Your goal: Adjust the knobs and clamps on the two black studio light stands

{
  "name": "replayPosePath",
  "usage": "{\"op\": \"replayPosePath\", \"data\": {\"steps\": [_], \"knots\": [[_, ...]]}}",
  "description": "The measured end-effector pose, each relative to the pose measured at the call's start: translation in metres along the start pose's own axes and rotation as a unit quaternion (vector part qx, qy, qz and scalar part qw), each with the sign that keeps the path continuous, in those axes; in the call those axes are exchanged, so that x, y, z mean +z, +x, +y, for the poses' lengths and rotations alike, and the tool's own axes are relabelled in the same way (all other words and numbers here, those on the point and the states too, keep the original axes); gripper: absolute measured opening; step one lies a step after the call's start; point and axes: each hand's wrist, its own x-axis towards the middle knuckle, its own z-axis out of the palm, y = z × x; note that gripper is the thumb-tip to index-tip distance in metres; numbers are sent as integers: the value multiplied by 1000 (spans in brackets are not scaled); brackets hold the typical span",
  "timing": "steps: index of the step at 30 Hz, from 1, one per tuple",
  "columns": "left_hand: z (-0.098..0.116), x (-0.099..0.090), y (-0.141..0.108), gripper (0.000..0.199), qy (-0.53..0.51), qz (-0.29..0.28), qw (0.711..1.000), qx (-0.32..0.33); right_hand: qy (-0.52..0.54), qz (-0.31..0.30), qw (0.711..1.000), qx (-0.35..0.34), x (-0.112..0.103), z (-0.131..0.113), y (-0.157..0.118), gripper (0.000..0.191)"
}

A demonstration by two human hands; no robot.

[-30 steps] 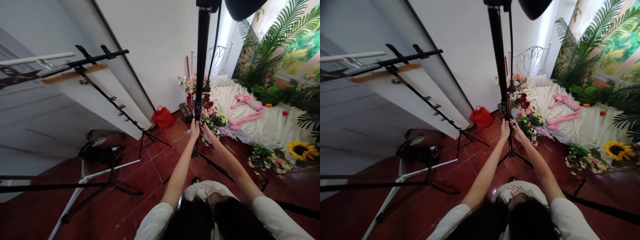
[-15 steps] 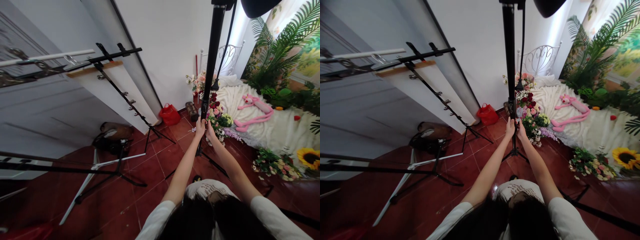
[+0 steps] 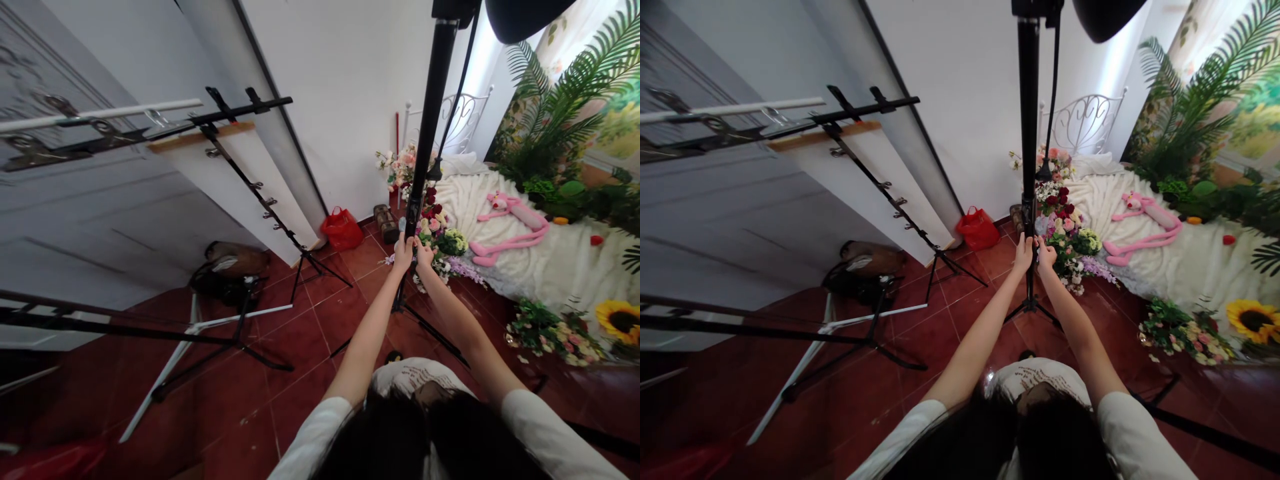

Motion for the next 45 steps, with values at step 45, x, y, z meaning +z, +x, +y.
{"op": "replayPosePath", "data": {"steps": [45], "knots": [[131,274,-208,45,-176,-424,888,19,12,479,863,-159,-512,24,-115,60]]}}
